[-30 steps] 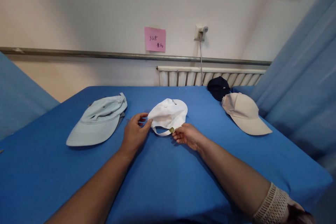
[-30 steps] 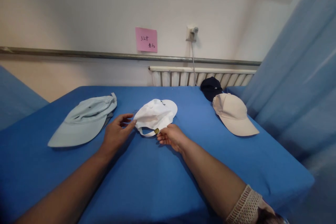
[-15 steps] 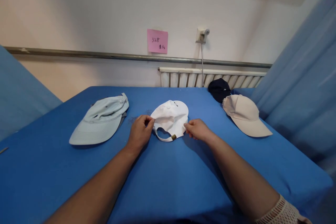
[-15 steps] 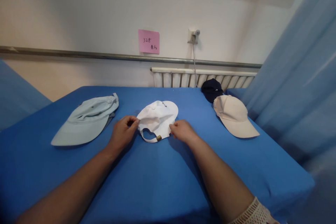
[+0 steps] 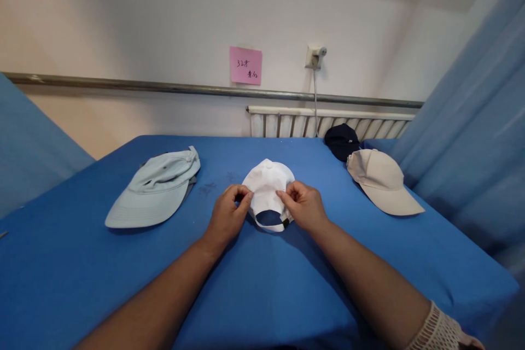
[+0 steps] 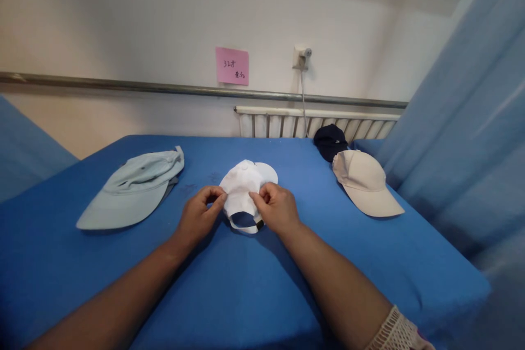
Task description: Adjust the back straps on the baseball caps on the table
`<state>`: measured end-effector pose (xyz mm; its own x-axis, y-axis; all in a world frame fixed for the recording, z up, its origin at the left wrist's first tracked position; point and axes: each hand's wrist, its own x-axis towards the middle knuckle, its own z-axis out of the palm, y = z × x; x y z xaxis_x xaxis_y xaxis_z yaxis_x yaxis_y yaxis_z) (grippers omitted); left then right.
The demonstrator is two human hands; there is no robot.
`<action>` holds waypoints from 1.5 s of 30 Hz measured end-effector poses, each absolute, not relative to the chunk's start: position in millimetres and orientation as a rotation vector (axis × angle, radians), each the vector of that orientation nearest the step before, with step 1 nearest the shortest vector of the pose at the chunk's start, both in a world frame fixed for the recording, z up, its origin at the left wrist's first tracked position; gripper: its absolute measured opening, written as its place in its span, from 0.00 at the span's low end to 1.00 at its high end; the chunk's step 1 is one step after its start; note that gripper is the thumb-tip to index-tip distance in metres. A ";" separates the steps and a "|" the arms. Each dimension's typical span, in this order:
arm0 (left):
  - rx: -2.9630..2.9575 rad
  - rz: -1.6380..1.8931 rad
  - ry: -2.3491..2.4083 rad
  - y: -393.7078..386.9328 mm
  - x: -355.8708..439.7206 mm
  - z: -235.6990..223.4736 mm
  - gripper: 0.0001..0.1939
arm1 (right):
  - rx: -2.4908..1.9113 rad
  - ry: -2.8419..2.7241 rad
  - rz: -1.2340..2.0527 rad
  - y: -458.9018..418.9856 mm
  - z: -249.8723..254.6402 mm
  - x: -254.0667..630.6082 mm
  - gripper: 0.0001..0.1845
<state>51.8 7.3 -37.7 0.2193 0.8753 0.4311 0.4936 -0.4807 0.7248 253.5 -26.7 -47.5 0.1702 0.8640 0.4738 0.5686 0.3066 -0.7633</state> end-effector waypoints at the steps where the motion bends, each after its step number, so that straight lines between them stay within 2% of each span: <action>1: 2.058 1.173 1.264 7.4 51.5 -38.2 0.10 | -1.342 -1.514 0.340 -28.2 -46.3 253.5 0.17; 11: 2.000 1.193 1.355 12.0 43.6 -43.8 0.12 | -1.288 -1.353 0.473 -19.4 -53.9 258.5 0.18; 23: 2.301 1.136 1.270 8.5 47.0 -35.3 0.04 | -1.231 -1.418 0.510 -22.9 -56.8 252.0 0.17; 29: 2.260 1.216 1.456 17.0 30.8 -25.5 0.06 | -1.054 -1.455 0.590 -30.8 -48.0 251.1 0.18; 33: 2.241 1.128 1.591 24.8 18.7 -20.7 0.07 | -1.161 -1.219 0.629 -13.7 -55.0 263.0 0.17; 38: 2.189 1.105 1.704 33.7 12.2 -21.0 0.09 | -1.352 -1.012 0.751 14.8 -75.4 278.5 0.11; 45: 1.855 1.246 1.960 48.6 -5.8 -17.6 0.08 | -1.370 -1.228 0.708 14.9 -90.4 269.8 0.09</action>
